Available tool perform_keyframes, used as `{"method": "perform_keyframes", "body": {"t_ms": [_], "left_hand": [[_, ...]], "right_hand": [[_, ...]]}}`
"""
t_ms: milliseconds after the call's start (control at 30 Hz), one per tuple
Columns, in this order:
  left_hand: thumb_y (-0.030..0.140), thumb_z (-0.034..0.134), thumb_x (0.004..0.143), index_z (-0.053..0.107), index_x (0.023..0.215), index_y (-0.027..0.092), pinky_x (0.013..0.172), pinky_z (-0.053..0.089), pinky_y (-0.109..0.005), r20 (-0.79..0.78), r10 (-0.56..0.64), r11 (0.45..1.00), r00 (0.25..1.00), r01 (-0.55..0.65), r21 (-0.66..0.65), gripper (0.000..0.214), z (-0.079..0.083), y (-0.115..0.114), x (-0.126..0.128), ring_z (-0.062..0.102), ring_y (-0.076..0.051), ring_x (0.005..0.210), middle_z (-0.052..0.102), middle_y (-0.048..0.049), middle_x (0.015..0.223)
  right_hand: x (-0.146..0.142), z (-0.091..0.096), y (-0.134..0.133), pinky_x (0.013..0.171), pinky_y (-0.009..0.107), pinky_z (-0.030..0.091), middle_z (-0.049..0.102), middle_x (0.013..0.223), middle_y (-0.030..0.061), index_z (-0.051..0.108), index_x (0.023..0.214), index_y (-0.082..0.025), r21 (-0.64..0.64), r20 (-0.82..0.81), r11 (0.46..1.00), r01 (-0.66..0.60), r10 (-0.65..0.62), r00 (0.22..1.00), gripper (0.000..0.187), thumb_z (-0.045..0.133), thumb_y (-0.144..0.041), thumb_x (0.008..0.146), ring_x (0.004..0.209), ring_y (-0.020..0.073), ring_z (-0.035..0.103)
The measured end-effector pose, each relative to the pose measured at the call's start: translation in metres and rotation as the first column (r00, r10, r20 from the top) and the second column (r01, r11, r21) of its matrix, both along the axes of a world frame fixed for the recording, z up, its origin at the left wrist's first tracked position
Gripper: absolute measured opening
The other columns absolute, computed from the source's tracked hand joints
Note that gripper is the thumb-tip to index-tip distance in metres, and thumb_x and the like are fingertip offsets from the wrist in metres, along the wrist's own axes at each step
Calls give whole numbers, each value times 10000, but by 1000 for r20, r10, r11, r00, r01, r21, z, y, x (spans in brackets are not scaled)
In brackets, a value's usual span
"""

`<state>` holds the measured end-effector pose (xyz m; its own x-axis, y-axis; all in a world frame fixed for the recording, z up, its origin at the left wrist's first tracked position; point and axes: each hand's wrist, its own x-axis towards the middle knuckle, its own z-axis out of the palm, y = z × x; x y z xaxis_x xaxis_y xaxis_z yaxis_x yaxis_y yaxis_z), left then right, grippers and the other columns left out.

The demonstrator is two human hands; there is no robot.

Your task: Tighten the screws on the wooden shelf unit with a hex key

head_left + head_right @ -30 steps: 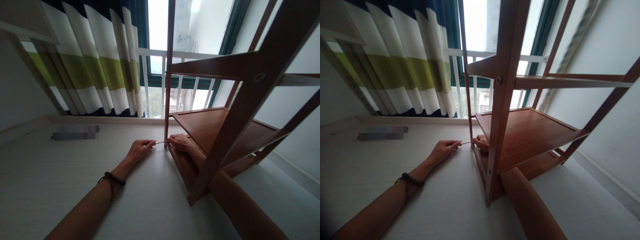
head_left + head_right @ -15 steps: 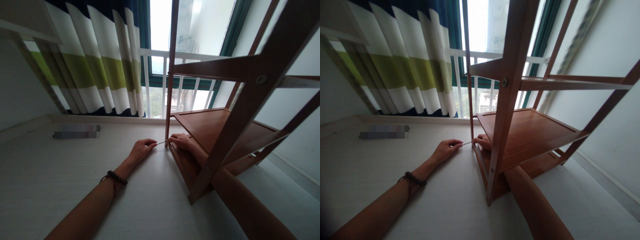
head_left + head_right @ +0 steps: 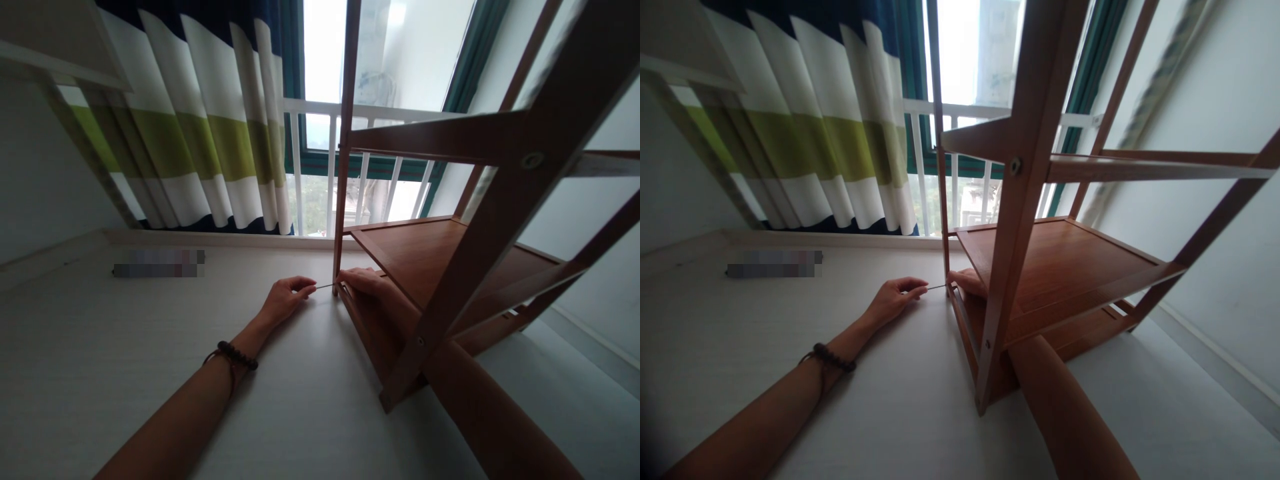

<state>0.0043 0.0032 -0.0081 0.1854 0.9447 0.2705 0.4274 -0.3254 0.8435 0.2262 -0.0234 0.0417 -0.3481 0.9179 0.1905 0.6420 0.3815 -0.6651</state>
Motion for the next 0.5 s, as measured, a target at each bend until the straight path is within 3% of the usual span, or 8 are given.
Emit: {"method": "perform_keyframes", "body": {"t_ms": [100, 233, 500], "left_hand": [[410, 645, 680, 648, 954, 159, 588, 476, -247, 52, -15, 1000, 999, 16, -15, 372, -1, 1, -1, 624, -156, 657, 692, -54, 795], [442, 655, 663, 624, 905, 152, 415, 410, -208, 84, -13, 998, 996, 18, -56, 379, -2, 4, -3, 614, -157, 602, 686, -63, 790], [417, 665, 667, 638, 854, 156, 585, 477, -249, 78, -5, 1000, 997, 4, 12, 322, -3, 5, -2, 626, -155, 641, 686, -54, 753]], "right_hand": [[-9, -4, 23, 651, 234, 364, 636, 751, 40, 670, 766, -162, -31, 216, 999, 30, -23, 976, 378, 380, -394, 835, 694, 149, 536], [-21, -6, 36, 635, 209, 315, 647, 762, 44, 671, 766, -140, 90, 349, 995, 40, -70, 935, 351, 366, -295, 845, 679, 116, 508], [-24, -1, 28, 626, 220, 290, 665, 844, 71, 677, 834, -132, 109, 494, 994, 10, -63, 867, 371, 333, -265, 872, 704, 122, 515]]}}
